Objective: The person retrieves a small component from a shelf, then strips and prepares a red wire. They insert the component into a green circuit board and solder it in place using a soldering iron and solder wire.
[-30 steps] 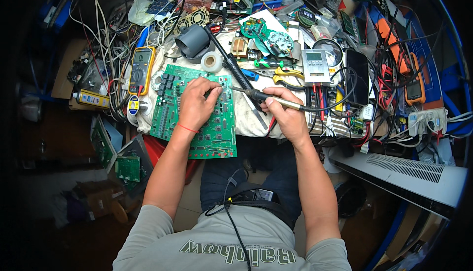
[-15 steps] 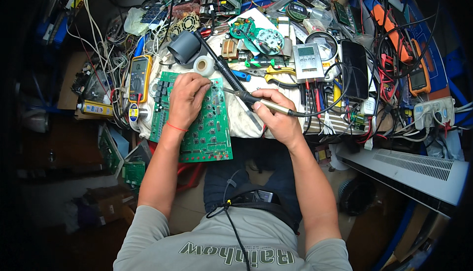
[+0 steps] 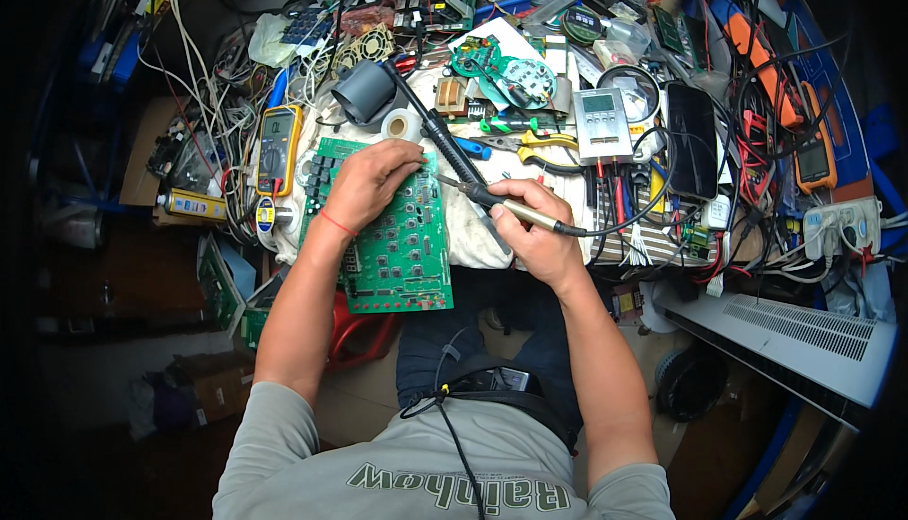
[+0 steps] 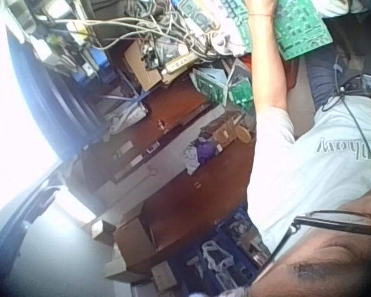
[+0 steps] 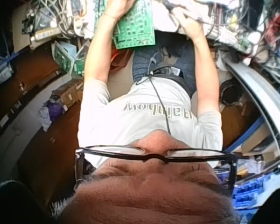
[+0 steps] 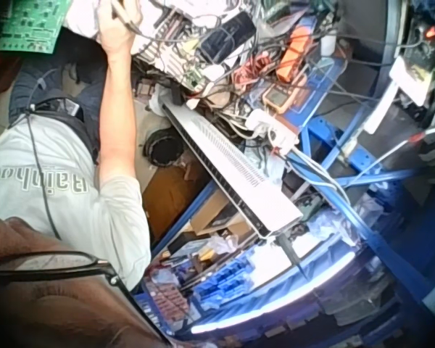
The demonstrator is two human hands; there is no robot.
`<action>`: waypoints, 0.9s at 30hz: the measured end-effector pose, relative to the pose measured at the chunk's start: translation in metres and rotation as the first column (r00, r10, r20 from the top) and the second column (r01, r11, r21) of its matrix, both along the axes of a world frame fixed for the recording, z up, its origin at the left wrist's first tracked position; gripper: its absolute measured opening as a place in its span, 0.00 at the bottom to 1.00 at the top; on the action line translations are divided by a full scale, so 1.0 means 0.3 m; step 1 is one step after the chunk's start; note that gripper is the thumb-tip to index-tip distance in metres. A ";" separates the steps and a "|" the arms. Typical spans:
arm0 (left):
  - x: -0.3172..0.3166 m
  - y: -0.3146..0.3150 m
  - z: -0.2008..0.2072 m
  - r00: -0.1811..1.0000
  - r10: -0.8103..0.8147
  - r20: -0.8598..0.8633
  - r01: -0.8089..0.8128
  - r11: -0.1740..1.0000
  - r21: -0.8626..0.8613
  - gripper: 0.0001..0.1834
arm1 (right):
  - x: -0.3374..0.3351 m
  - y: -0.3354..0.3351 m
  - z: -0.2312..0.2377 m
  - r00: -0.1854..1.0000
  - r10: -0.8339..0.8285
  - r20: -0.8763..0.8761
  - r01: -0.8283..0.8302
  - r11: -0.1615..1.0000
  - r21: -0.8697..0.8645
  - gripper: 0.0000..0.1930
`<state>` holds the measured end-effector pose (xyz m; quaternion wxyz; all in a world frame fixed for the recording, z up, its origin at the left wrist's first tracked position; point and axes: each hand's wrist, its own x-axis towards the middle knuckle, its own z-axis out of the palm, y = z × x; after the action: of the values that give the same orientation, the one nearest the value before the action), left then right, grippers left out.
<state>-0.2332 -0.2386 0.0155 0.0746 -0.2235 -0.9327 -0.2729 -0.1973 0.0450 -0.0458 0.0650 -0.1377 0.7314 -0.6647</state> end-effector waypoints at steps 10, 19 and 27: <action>0.001 0.002 -0.002 0.999 -0.014 -0.035 0.013 0.999 -0.043 0.07 | 0.001 -0.026 0.001 0.996 -0.071 -0.049 0.067 0.995 -0.072 0.13; 0.000 0.004 -0.004 0.998 -0.025 -0.052 0.022 0.998 -0.052 0.06 | 0.000 -0.028 0.002 0.993 -0.077 -0.093 0.072 0.996 -0.062 0.13; 0.007 0.014 -0.001 0.995 -0.025 -0.096 0.016 0.996 -0.091 0.05 | 0.000 -0.028 0.007 0.990 -0.074 -0.117 0.070 0.997 -0.044 0.13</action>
<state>-0.2311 -0.2343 0.0151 0.1066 -0.2492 -0.9370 -0.2203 -0.1974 0.0365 -0.0436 -0.0054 -0.1517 0.7252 -0.6716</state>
